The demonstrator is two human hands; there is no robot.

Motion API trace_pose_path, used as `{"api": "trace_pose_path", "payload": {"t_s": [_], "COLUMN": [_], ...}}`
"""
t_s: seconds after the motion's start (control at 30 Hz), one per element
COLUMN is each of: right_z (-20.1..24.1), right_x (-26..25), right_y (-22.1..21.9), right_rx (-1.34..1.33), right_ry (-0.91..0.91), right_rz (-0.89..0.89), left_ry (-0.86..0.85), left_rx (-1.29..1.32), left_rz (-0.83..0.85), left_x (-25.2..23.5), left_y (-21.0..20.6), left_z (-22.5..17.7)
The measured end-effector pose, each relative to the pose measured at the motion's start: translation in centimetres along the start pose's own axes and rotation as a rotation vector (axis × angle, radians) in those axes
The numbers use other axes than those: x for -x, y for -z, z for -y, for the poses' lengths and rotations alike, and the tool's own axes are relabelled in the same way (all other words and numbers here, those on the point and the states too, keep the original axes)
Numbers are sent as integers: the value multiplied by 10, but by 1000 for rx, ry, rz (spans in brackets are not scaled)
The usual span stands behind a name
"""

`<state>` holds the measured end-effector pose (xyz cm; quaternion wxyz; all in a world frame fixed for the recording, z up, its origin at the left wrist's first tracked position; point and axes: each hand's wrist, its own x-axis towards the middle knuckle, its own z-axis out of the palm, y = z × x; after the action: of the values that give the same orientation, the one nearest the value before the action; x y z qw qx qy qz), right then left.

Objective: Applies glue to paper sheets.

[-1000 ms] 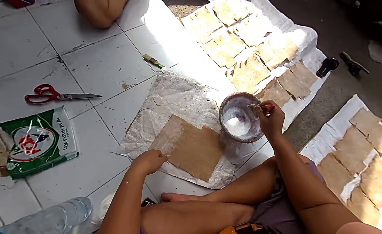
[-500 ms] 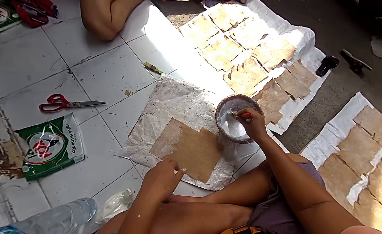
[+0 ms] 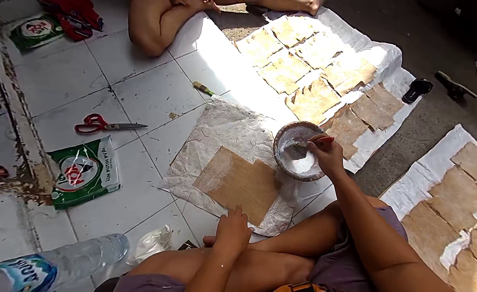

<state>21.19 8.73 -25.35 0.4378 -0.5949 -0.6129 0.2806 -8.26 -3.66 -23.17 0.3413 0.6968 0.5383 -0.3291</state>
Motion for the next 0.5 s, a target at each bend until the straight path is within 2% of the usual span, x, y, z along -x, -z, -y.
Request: {"api": "trace_pose_path", "payload": {"t_s": [0.13,0.2,0.27,0.33,0.5], "right_z": [-8,-10,0,22,53], "right_x": [-9,-15,-17,-20,-18], "right_y": [22,33,37,19,-81], "right_rx": [-383,-535,-645,-695,-640], "right_ry": [-458,-615,-646,-632,-492], "right_rz": [-309,-414,-410,-346,-27], "left_ry": [-28,-47,-62,-69,-72], "left_rx": [30,49,61,80,115], "left_rz": [15,33,47,61,111], "left_x": [-6,-9,-11,-13,-26], "left_y": [-1,-1,-2,-4,-7], "left_z": [5,7,9,14,20]}}
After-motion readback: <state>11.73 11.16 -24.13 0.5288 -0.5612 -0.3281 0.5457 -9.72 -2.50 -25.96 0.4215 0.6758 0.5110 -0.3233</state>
